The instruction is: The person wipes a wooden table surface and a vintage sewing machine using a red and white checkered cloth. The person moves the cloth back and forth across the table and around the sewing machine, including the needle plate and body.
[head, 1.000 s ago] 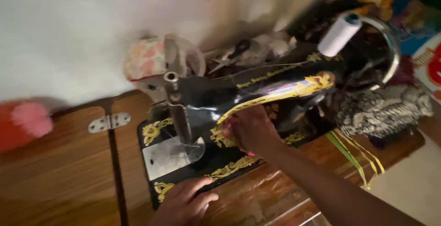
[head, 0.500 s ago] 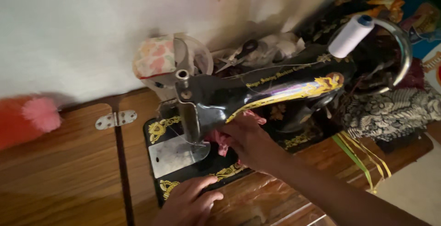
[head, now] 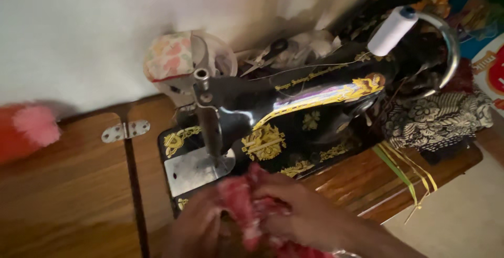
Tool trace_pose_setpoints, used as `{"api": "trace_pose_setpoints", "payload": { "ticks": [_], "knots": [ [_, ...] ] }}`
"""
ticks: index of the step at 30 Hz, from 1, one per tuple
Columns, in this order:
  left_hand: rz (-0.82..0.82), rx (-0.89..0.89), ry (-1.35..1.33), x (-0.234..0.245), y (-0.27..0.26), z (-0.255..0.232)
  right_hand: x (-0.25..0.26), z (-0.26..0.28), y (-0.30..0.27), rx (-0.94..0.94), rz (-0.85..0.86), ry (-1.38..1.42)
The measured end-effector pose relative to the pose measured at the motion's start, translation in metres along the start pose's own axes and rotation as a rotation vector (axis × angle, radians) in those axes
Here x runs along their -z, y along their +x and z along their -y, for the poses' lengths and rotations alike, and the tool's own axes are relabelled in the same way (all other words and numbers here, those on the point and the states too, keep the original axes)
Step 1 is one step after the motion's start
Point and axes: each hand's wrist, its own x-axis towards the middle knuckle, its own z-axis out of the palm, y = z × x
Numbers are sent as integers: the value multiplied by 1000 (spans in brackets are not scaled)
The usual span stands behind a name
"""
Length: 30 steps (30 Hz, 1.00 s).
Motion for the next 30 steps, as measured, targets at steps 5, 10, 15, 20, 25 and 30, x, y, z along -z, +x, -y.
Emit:
{"api": "trace_pose_setpoints", "payload": {
  "ticks": [5, 10, 15, 20, 25, 30],
  "knots": [
    [-276, 787, -1006, 33, -11, -18, -62, 37, 29, 327, -247, -40],
    [-282, 861, -446, 81, -10, -37, -80, 30, 52, 267, -24, 47],
    [-216, 421, 180, 140, 16, -48, -55, -10, 60, 272, -483, -197],
    [-32, -555, 895, 150, 42, -44, -61, -42, 57, 384, -615, -695],
    [304, 103, 912, 162, 133, -14, -62, -43, 53, 284, -587, -676],
    [66, -132, 996, 142, 147, 10, -62, -35, 54, 252, -587, -660]
  ]
}}
